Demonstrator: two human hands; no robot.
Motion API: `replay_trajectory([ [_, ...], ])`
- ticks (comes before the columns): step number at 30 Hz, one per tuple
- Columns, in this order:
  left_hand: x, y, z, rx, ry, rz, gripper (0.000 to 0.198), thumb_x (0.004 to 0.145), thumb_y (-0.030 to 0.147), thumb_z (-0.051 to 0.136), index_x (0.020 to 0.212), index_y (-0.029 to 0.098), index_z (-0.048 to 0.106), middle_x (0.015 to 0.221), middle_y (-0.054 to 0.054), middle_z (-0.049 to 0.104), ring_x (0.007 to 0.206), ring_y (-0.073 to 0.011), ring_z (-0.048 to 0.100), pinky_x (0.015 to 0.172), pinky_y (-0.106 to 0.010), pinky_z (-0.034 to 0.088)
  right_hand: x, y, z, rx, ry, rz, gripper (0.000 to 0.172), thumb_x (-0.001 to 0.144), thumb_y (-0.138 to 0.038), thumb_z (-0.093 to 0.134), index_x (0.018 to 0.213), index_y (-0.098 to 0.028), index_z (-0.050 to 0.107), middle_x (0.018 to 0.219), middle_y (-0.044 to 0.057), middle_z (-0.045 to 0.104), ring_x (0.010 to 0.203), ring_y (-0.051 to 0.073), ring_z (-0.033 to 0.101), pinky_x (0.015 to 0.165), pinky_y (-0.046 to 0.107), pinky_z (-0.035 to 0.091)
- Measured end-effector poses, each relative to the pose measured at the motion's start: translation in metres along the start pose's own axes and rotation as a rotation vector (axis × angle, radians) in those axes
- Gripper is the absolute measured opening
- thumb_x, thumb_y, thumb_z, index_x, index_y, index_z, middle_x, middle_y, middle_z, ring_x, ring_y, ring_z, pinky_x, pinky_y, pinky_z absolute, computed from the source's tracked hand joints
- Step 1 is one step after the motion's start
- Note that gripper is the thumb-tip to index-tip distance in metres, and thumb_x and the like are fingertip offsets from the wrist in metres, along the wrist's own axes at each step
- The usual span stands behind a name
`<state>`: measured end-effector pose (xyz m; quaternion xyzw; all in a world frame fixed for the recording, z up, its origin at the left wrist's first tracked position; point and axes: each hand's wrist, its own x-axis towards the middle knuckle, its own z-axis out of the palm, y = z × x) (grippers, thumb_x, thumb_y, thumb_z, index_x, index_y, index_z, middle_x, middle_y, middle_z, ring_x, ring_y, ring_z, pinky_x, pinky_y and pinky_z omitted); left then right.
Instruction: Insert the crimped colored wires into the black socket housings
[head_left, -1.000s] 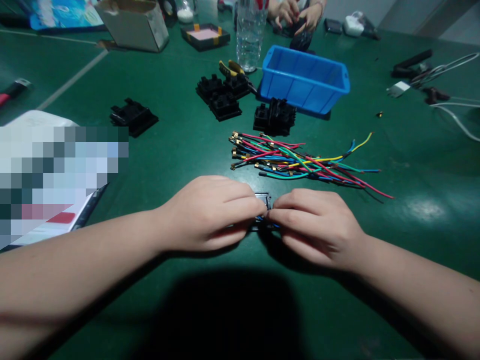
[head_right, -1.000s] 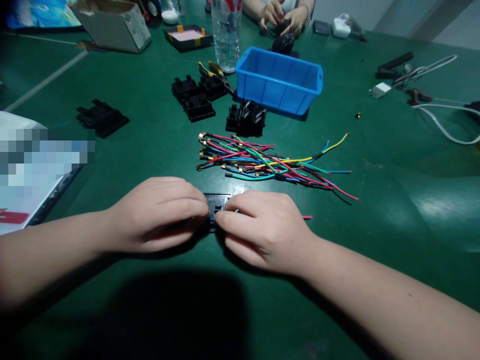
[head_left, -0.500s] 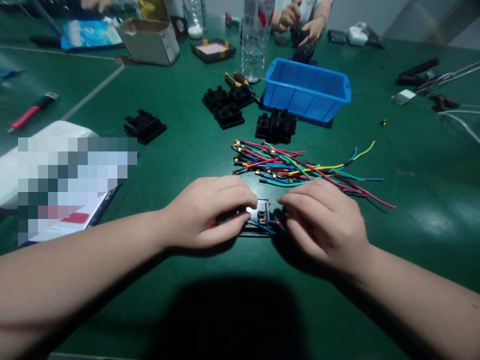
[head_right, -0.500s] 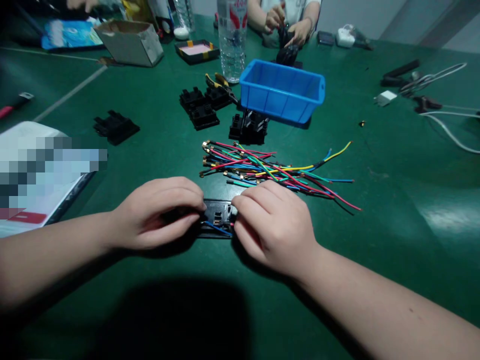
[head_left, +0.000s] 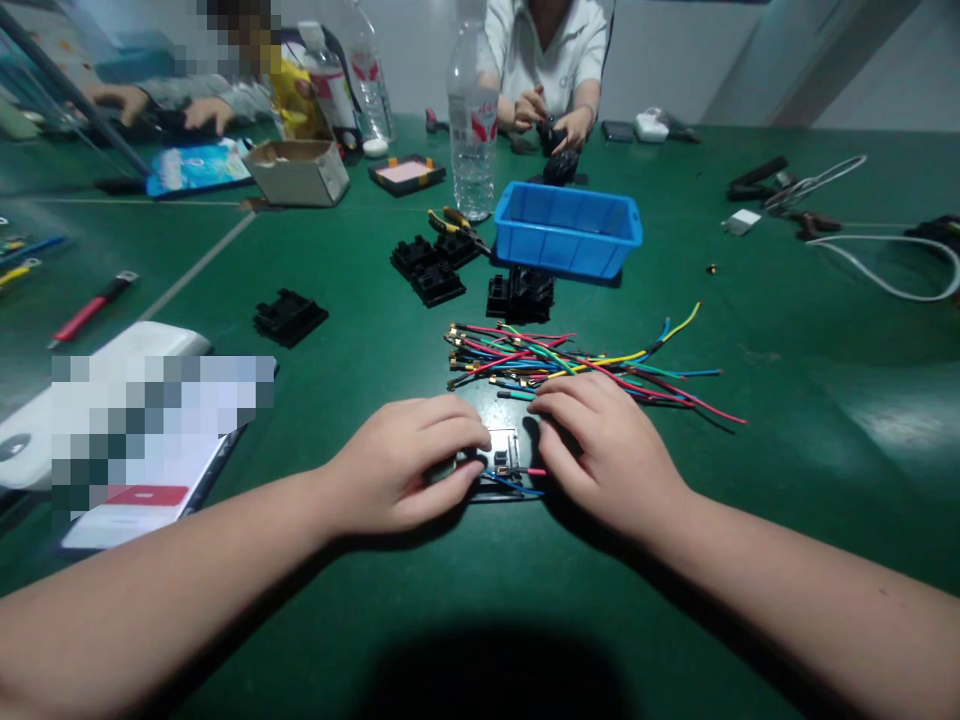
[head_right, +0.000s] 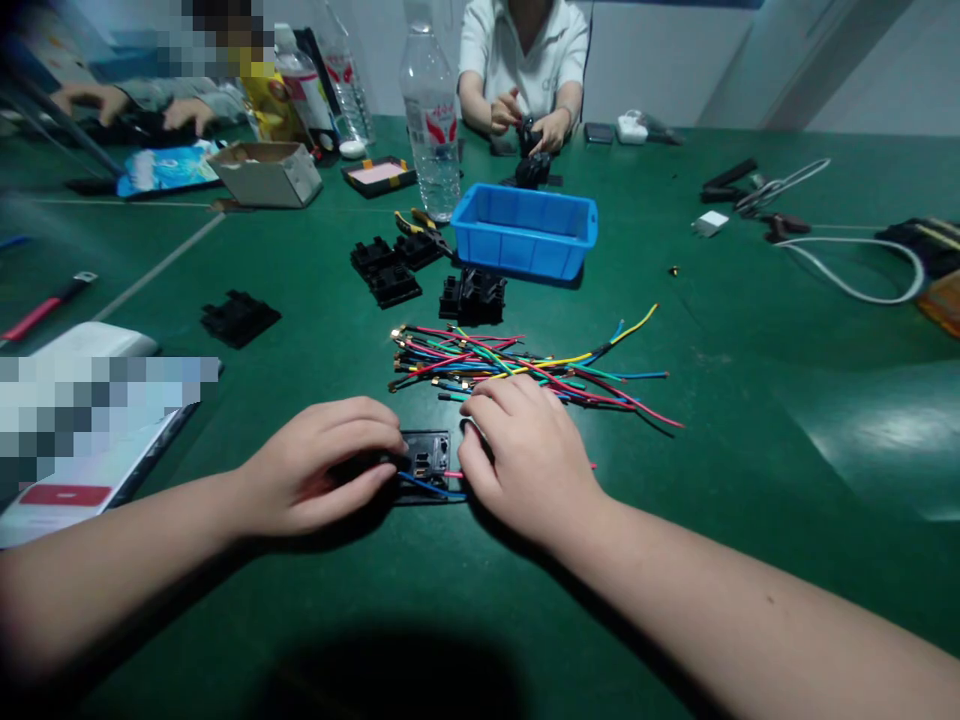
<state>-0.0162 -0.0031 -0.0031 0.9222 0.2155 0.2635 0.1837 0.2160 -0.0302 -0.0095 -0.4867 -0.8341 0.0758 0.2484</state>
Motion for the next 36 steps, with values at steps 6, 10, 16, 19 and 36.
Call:
replay_trajectory([
  [6,0.0,0.002,0.001,-0.061,-0.006,-0.056,0.016,0.087,0.013,0.053,0.101,0.016,0.059,0.094,-0.007,0.066,0.088,-0.0156,0.06,0.077,-0.027,0.05,0.0,0.0,0.001,0.005,-0.067,0.014,0.024,0.09,-0.019,0.047,0.096,-0.013,0.069,0.1,0.009,0.069,0.094,0.025,0.057,0.087,0.042,0.045],
  [10,-0.001,0.005,0.001,-0.124,0.01,-0.12,0.013,0.089,0.012,0.051,0.099,0.016,0.059,0.091,-0.005,0.065,0.088,-0.0144,0.058,0.079,-0.026,0.048,-0.001,0.002,0.001,-0.073,0.05,0.065,0.026,0.09,-0.025,0.049,0.107,-0.016,0.067,0.119,0.011,0.063,0.109,0.029,0.053,0.095,0.049,0.042],
  [16,-0.003,0.006,0.002,-0.129,-0.005,-0.145,0.014,0.089,0.012,0.051,0.099,0.016,0.059,0.095,-0.006,0.064,0.09,-0.015,0.058,0.08,-0.026,0.047,0.0,0.008,0.007,-0.082,0.11,0.199,0.025,0.087,-0.028,0.052,0.106,-0.018,0.066,0.128,0.014,0.056,0.121,0.035,0.045,0.099,0.057,0.037],
  [19,-0.003,0.006,0.001,-0.118,-0.015,-0.142,0.014,0.089,0.012,0.051,0.099,0.016,0.059,0.094,-0.005,0.064,0.089,-0.0146,0.057,0.079,-0.026,0.047,0.001,0.013,0.009,-0.029,0.115,0.22,0.023,0.086,-0.027,0.053,0.104,-0.02,0.066,0.123,0.012,0.059,0.116,0.033,0.05,0.097,0.057,0.038],
  [36,-0.002,0.007,0.003,-0.147,0.021,-0.146,0.016,0.089,0.01,0.048,0.097,0.017,0.059,0.093,-0.005,0.063,0.088,-0.0139,0.057,0.079,-0.025,0.047,0.003,0.018,0.011,0.111,0.043,0.154,0.021,0.085,-0.013,0.055,0.098,-0.022,0.069,0.099,0.003,0.071,0.094,0.024,0.059,0.084,0.044,0.043],
])
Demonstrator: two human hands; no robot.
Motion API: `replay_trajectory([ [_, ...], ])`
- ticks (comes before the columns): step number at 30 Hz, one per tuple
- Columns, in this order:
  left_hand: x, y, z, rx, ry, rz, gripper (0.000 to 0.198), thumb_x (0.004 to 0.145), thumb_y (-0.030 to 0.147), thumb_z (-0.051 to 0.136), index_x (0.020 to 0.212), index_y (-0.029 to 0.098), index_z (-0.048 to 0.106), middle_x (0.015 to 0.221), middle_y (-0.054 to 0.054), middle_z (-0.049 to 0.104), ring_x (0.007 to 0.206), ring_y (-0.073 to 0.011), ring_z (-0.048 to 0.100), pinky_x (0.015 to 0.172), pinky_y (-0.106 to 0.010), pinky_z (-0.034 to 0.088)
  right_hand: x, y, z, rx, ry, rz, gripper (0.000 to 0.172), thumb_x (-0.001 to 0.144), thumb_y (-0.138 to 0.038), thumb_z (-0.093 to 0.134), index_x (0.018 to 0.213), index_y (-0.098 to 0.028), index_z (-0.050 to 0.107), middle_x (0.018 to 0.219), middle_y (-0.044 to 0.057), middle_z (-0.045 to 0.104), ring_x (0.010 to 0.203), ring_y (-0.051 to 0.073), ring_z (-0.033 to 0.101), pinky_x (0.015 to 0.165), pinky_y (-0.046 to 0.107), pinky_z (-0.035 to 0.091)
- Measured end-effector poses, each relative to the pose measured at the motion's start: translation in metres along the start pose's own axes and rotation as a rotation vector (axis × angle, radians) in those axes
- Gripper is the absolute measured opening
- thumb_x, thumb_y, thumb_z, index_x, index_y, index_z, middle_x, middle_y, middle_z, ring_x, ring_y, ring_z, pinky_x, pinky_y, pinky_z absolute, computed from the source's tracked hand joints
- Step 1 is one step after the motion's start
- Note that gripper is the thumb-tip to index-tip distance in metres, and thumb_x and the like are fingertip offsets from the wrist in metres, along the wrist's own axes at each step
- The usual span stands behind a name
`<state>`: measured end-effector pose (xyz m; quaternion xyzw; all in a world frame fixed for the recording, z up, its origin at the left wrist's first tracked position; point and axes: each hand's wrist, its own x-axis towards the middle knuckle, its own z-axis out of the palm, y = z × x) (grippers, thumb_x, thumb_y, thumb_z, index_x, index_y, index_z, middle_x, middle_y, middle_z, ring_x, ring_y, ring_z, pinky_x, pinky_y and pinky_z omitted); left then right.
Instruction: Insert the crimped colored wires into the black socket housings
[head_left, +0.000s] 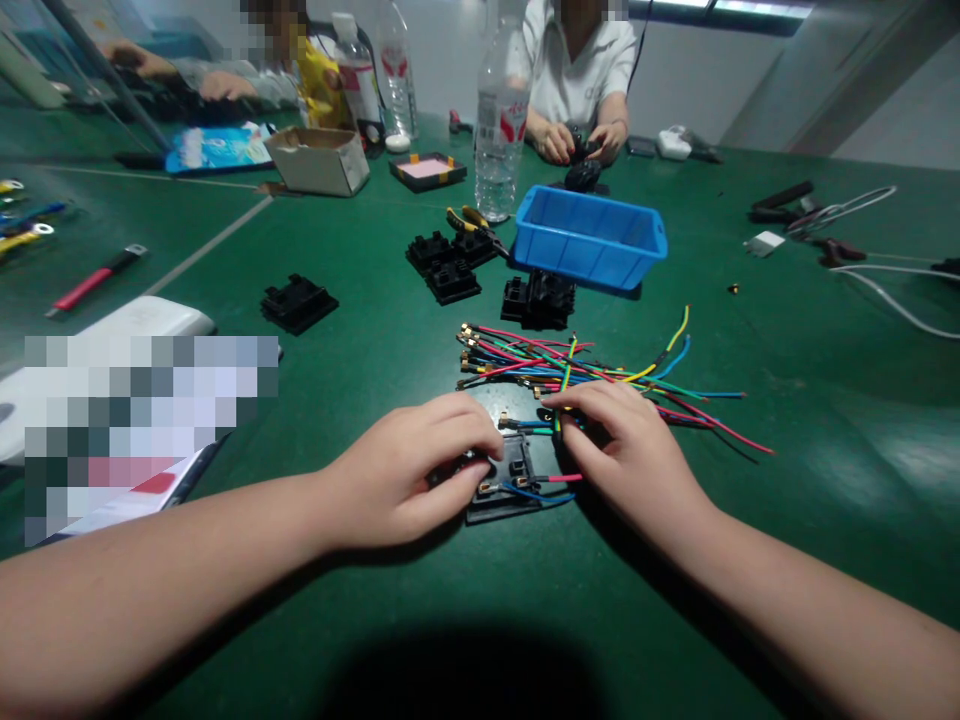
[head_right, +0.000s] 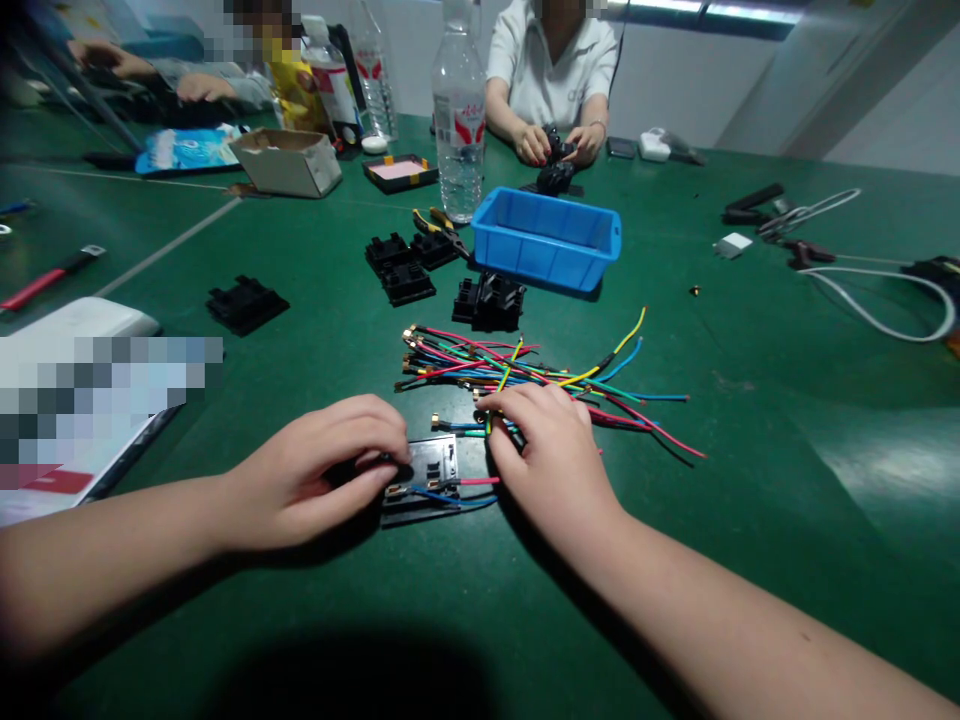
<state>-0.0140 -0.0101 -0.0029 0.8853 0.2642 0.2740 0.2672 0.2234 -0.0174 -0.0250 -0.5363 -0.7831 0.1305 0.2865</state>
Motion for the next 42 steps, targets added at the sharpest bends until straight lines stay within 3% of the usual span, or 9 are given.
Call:
replay_trajectory([
  [10,-0.001,-0.002,0.0,0.01,-0.012,0.015,0.015,0.088,0.009,0.048,0.097,0.016,0.059,0.092,-0.004,0.064,0.087,-0.0136,0.057,0.078,-0.025,0.047,-0.003,-0.013,-0.012,0.124,0.108,-0.267,0.024,0.09,-0.01,0.048,0.106,-0.016,0.064,0.096,0.004,0.07,0.088,0.017,0.059,0.08,0.035,0.042],
  [20,-0.001,0.0,0.001,-0.002,-0.006,-0.005,0.016,0.088,0.01,0.048,0.096,0.017,0.059,0.09,-0.004,0.063,0.085,-0.014,0.056,0.077,-0.026,0.047,-0.003,-0.013,-0.012,0.181,0.131,-0.322,0.034,0.085,-0.005,0.048,0.11,-0.023,0.062,0.097,0.003,0.071,0.092,0.019,0.063,0.081,0.037,0.046],
  [26,-0.001,0.0,0.0,-0.016,-0.001,-0.016,0.015,0.089,0.01,0.047,0.094,0.018,0.059,0.09,-0.004,0.064,0.086,-0.0144,0.057,0.078,-0.026,0.047,-0.004,-0.015,-0.013,0.142,0.161,-0.314,0.03,0.086,-0.012,0.053,0.111,-0.025,0.061,0.102,0.005,0.07,0.096,0.022,0.063,0.085,0.042,0.047],
  [31,0.0,0.0,0.0,-0.002,-0.02,-0.001,0.015,0.088,0.009,0.048,0.095,0.017,0.059,0.09,-0.004,0.063,0.085,-0.014,0.056,0.077,-0.026,0.047,-0.005,-0.015,-0.014,0.174,0.152,-0.372,0.029,0.085,-0.007,0.053,0.108,-0.023,0.06,0.1,0.005,0.069,0.097,0.02,0.062,0.085,0.038,0.048],
  [38,-0.001,0.0,-0.001,0.014,-0.027,0.002,0.022,0.089,0.008,0.046,0.1,0.017,0.062,0.095,-0.004,0.064,0.088,-0.013,0.059,0.079,-0.025,0.048,-0.004,-0.017,-0.016,0.211,0.115,-0.459,0.03,0.086,-0.007,0.05,0.111,-0.023,0.059,0.096,0.005,0.068,0.089,0.019,0.064,0.078,0.039,0.05],
  [40,-0.001,0.0,-0.002,0.041,0.024,-0.043,0.02,0.09,0.009,0.047,0.099,0.018,0.062,0.095,-0.003,0.064,0.089,-0.013,0.059,0.08,-0.025,0.047,-0.005,-0.019,-0.017,0.219,0.121,-0.457,0.031,0.086,-0.007,0.049,0.11,-0.024,0.059,0.095,0.005,0.068,0.088,0.02,0.064,0.077,0.039,0.051],
  [42,0.0,-0.001,-0.003,0.077,0.137,-0.176,0.013,0.09,0.013,0.05,0.097,0.018,0.06,0.092,-0.002,0.063,0.083,-0.0131,0.057,0.076,-0.026,0.047,-0.005,-0.019,-0.018,0.229,0.142,-0.435,0.031,0.085,-0.007,0.049,0.109,-0.025,0.06,0.094,0.005,0.067,0.089,0.02,0.064,0.077,0.039,0.051],
])
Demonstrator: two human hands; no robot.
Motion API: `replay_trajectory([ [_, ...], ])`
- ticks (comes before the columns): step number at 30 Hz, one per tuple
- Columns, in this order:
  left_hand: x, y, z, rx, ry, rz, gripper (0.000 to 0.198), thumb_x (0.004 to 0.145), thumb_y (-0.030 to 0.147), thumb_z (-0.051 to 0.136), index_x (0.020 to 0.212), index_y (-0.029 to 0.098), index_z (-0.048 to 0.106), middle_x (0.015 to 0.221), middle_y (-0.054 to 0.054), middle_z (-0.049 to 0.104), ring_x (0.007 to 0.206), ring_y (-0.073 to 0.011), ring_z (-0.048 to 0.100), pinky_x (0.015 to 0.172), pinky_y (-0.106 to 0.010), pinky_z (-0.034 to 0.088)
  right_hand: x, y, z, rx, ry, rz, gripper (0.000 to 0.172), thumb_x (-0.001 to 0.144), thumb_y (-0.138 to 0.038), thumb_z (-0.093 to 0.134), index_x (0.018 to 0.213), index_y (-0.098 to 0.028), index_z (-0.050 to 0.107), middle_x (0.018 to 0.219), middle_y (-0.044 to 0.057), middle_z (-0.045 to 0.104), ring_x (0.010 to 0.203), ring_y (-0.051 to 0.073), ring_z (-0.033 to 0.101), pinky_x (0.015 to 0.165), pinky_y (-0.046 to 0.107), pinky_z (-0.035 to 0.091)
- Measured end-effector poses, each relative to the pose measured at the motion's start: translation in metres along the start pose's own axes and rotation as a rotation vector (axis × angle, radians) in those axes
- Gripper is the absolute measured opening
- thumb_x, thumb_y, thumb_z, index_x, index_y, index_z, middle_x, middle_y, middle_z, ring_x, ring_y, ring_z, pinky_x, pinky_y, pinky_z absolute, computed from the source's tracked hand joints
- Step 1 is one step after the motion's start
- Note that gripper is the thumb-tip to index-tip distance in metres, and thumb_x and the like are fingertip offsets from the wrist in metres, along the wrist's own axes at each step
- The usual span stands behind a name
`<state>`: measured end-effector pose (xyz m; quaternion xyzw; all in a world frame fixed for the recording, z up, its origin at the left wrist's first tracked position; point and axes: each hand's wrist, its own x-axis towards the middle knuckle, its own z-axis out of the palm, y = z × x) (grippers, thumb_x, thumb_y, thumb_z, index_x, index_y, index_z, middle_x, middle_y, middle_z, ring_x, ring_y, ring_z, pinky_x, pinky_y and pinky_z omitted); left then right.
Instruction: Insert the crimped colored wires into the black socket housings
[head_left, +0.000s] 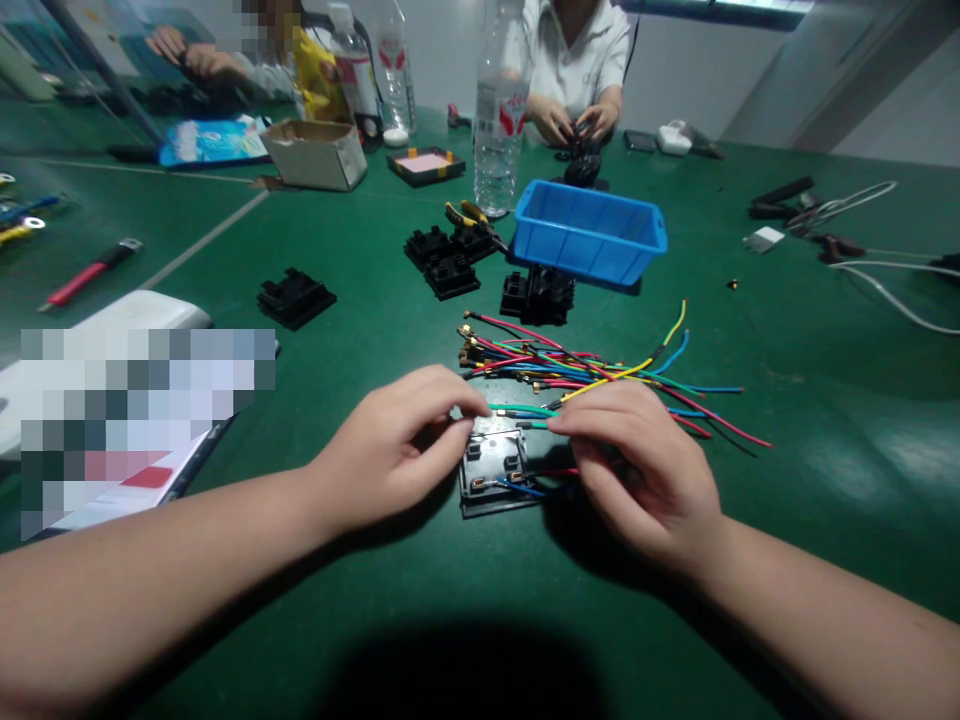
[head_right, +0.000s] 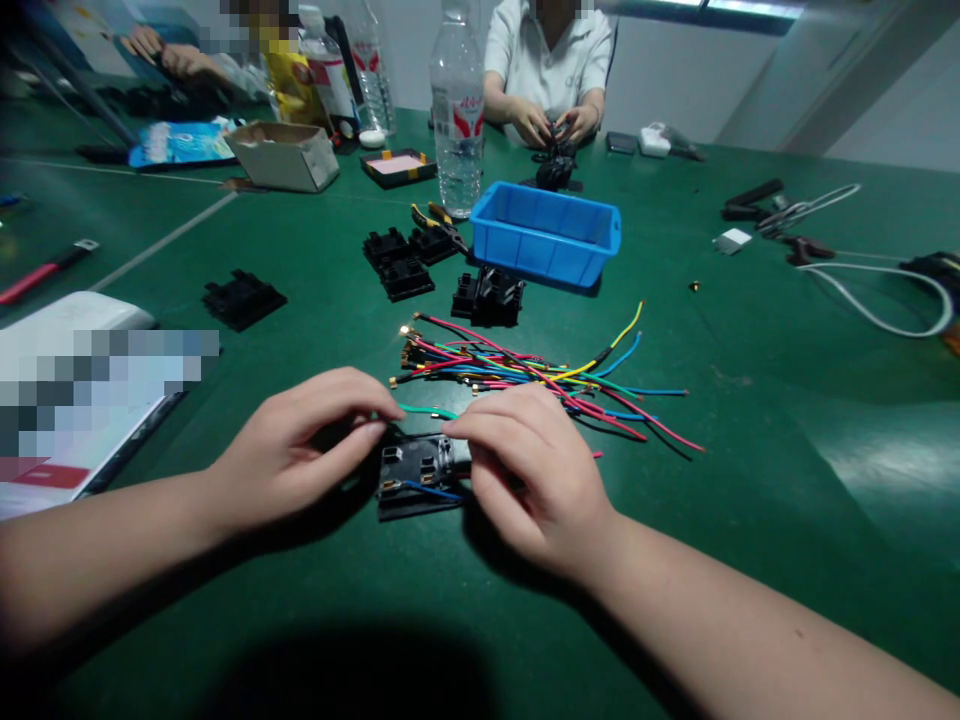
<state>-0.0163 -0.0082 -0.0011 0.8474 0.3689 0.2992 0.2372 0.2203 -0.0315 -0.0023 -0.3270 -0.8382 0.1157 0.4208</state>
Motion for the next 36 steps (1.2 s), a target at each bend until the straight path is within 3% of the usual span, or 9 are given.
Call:
replay_trajectory([
  [3,0.003,-0.001,0.0,-0.022,0.133,-0.243,0.011,0.088,0.02,0.052,0.099,0.018,0.055,0.092,-0.002,0.059,0.075,-0.0124,0.054,0.068,-0.027,0.046,-0.001,0.0,-0.001,0.01,0.034,0.024,0.033,0.084,-0.006,0.051,0.109,-0.025,0.06,0.095,0.004,0.067,0.091,0.02,0.063,0.078,0.039,0.05],
  [7,0.006,-0.003,0.002,-0.091,0.084,-0.36,0.014,0.086,0.022,0.052,0.1,0.018,0.053,0.093,-0.001,0.058,0.073,-0.0124,0.053,0.067,-0.028,0.045,-0.003,0.0,-0.001,0.015,0.038,0.038,0.035,0.082,-0.006,0.051,0.109,-0.026,0.061,0.095,0.004,0.067,0.091,0.021,0.063,0.078,0.04,0.05],
  [23,0.007,-0.004,0.003,-0.127,0.073,-0.388,0.013,0.084,0.021,0.05,0.097,0.018,0.053,0.087,0.0,0.057,0.072,-0.013,0.052,0.066,-0.028,0.044,-0.001,-0.001,-0.001,-0.003,0.047,0.07,0.032,0.083,-0.009,0.051,0.105,-0.026,0.065,0.094,0.004,0.07,0.089,0.021,0.065,0.078,0.041,0.051],
  [32,0.007,-0.005,0.005,-0.078,0.083,-0.384,0.011,0.085,0.018,0.051,0.095,0.018,0.055,0.084,0.001,0.057,0.066,-0.011,0.05,0.062,-0.025,0.042,-0.003,0.008,0.006,-0.201,0.004,0.263,0.016,0.086,-0.012,0.053,0.091,-0.021,0.065,0.094,0.004,0.071,0.093,0.023,0.061,0.087,0.044,0.045],
  [36,0.007,-0.007,0.005,-0.043,0.059,-0.379,0.009,0.085,0.019,0.052,0.092,0.018,0.057,0.083,0.001,0.058,0.065,-0.0109,0.05,0.062,-0.025,0.042,-0.003,0.008,0.007,-0.231,-0.018,0.256,0.013,0.086,-0.013,0.053,0.088,-0.018,0.066,0.097,0.007,0.069,0.096,0.024,0.059,0.087,0.045,0.042],
])
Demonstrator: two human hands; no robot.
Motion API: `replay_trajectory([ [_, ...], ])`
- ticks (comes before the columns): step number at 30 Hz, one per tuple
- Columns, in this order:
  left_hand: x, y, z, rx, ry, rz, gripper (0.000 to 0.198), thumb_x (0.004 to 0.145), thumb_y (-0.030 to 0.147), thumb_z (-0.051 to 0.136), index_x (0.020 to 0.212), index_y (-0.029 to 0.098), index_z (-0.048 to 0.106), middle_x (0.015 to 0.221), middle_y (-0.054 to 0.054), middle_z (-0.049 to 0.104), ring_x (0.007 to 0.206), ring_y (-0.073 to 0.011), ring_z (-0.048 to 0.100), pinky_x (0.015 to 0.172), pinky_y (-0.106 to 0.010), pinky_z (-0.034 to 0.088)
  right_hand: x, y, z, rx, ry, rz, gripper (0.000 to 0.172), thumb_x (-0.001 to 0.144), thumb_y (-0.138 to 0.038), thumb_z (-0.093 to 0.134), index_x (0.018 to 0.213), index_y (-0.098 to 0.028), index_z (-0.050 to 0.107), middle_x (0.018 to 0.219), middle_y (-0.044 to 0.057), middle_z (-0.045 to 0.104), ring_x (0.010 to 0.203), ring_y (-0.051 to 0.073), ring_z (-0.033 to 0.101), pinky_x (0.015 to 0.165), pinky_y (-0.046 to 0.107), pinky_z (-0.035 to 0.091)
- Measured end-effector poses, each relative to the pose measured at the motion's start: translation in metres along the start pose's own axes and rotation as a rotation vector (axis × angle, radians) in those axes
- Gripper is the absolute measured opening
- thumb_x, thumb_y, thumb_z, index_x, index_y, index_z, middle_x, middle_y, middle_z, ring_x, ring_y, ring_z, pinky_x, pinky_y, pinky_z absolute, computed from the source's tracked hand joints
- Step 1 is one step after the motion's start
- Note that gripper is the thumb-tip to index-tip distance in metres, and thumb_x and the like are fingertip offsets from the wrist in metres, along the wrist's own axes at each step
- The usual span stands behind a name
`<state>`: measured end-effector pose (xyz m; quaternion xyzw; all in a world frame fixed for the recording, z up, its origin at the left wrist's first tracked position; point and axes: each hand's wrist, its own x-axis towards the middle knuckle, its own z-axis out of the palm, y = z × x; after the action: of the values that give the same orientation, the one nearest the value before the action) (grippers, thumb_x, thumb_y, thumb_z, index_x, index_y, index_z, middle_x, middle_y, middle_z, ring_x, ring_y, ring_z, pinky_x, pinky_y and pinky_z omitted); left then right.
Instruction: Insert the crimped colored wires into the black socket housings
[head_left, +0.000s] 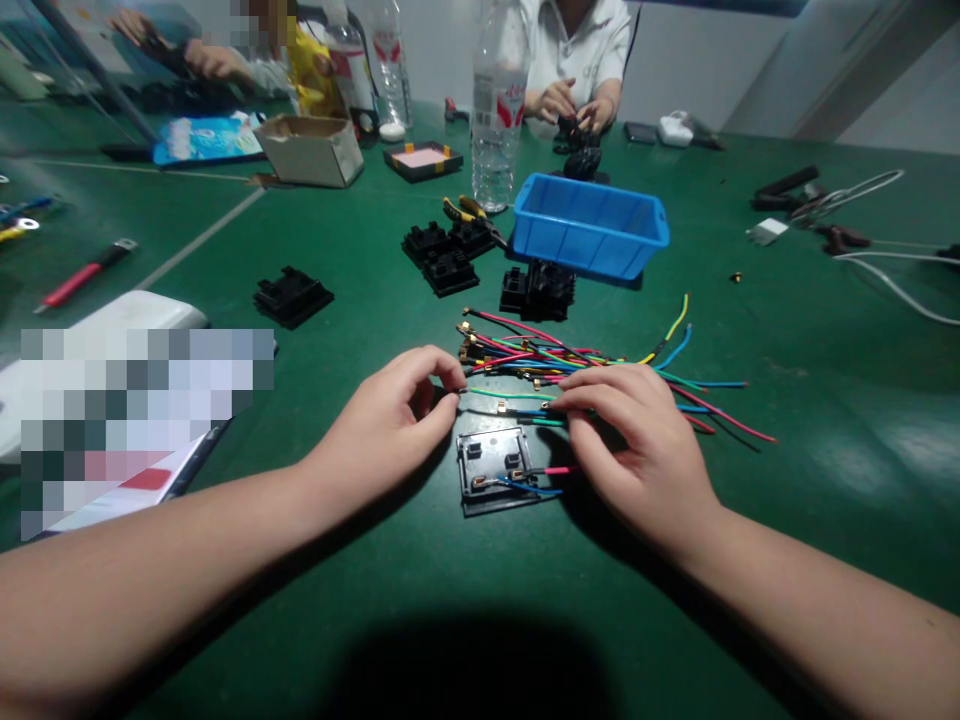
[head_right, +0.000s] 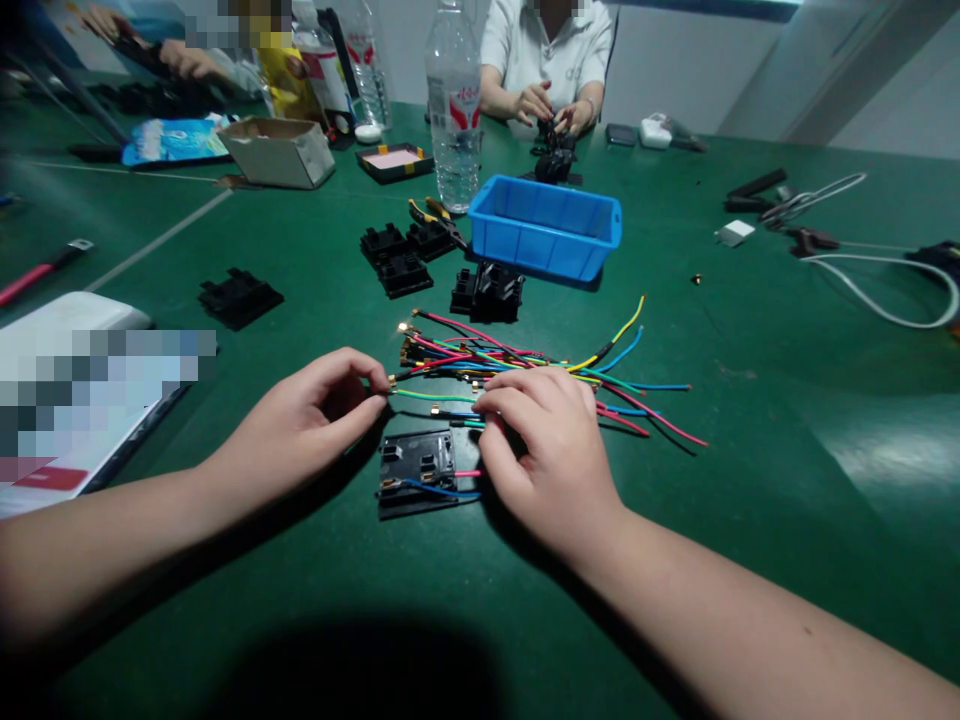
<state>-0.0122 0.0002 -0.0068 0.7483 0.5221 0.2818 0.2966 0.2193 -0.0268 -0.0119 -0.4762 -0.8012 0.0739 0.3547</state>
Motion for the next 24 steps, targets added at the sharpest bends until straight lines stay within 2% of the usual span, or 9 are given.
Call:
replay_trajectory([
  [7,0.0006,-0.0028,-0.0011,0.008,-0.016,0.039,0.011,0.086,0.02,0.053,0.089,0.019,0.064,0.092,-0.001,0.063,0.08,-0.0144,0.057,0.071,-0.028,0.045,-0.0008,-0.0034,-0.002,-0.024,-0.132,-0.094,0.013,0.083,-0.013,0.053,0.082,-0.017,0.065,0.084,0.003,0.07,0.082,0.021,0.056,0.075,0.04,0.037],
  [15,0.0008,-0.0025,-0.0008,-0.03,-0.006,0.049,0.021,0.085,0.015,0.052,0.084,0.019,0.072,0.093,-0.002,0.064,0.091,-0.0163,0.061,0.083,-0.032,0.048,0.0009,-0.0061,-0.0027,-0.133,-0.217,-0.079,0.022,0.092,-0.025,0.049,0.086,-0.019,0.07,0.096,0.002,0.072,0.089,0.022,0.056,0.077,0.041,0.032],
  [19,0.001,-0.0033,0.0003,-0.026,0.011,0.04,0.021,0.086,0.016,0.052,0.085,0.019,0.072,0.093,-0.002,0.064,0.09,-0.0162,0.061,0.082,-0.032,0.048,0.0009,-0.0066,-0.003,-0.137,-0.256,-0.097,0.03,0.097,-0.029,0.043,0.094,-0.019,0.071,0.102,0.003,0.072,0.092,0.023,0.055,0.077,0.04,0.031],
  [22,0.0016,-0.0029,0.0007,-0.017,0.005,0.028,0.022,0.088,0.019,0.05,0.091,0.019,0.072,0.097,-0.004,0.064,0.093,-0.017,0.061,0.085,-0.034,0.049,0.0009,-0.0068,-0.0027,-0.145,-0.283,-0.087,0.032,0.098,-0.031,0.041,0.098,-0.019,0.07,0.105,0.004,0.071,0.094,0.023,0.055,0.078,0.041,0.032],
  [24,0.0017,-0.0025,0.0009,0.01,-0.02,0.034,0.024,0.089,0.021,0.05,0.1,0.019,0.071,0.107,-0.006,0.063,0.103,-0.0183,0.059,0.093,-0.037,0.048,0.0009,-0.007,-0.0021,-0.149,-0.307,-0.071,0.032,0.099,-0.032,0.04,0.098,-0.018,0.069,0.107,0.005,0.07,0.097,0.024,0.055,0.082,0.042,0.033],
])
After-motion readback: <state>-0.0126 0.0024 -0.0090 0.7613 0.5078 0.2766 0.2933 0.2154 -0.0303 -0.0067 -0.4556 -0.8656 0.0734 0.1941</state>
